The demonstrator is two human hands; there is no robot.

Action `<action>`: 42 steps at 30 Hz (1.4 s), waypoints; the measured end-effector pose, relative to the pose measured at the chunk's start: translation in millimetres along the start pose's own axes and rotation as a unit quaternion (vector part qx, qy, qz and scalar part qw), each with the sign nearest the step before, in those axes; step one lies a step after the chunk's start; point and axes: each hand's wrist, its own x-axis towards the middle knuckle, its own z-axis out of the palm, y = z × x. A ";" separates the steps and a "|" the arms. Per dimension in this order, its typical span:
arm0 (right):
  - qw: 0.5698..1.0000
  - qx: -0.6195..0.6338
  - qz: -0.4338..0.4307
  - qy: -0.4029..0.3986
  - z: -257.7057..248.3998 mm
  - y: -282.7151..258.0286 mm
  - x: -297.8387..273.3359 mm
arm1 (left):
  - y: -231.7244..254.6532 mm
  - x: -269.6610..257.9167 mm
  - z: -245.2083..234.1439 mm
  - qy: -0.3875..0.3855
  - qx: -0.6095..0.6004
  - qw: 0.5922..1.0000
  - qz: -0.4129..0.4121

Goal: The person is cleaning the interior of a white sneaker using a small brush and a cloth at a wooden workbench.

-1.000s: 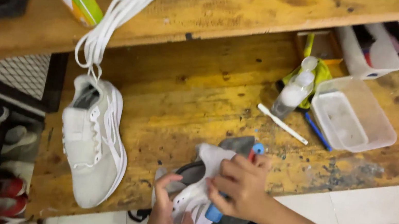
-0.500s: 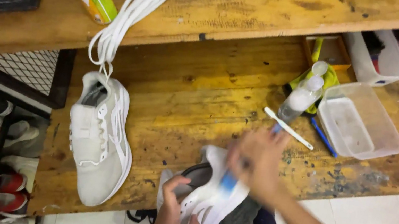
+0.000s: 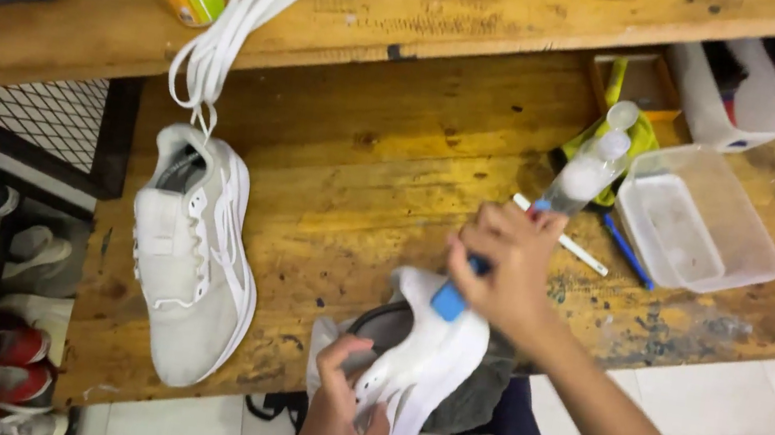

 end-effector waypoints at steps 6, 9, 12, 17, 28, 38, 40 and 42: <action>0.991 0.084 -0.102 -0.035 4.4 -12.0 -14.4 | -2.1 -0.3 -1.4 0.011 -0.035 0.998 -0.047; 1.000 -0.021 0.007 -0.013 -1.8 5.2 8.9 | 13.0 6.2 0.3 0.005 -0.012 0.993 -0.113; 0.993 0.066 -0.102 0.009 -2.7 -25.7 -14.1 | 6.8 7.8 1.8 0.044 -0.037 0.992 -0.113; 0.999 -0.034 0.000 0.002 6.4 19.7 9.2 | -45.9 15.1 4.6 0.004 -0.055 0.993 0.108; 0.957 -0.255 0.130 0.050 -25.4 49.0 -24.2 | -21.0 10.6 -37.2 -0.082 -0.089 0.988 0.098; 0.908 -0.273 0.317 -0.013 -29.3 103.9 -97.7 | 59.3 26.5 -28.6 -0.148 0.115 0.956 0.227; 0.904 -0.287 0.315 -0.018 -28.9 113.3 -110.8 | 57.6 38.7 -29.0 -0.140 0.139 0.941 0.276; 0.902 -0.299 0.312 -0.025 -29.9 112.7 -117.9 | 51.8 50.6 -30.1 -0.128 0.164 0.923 0.323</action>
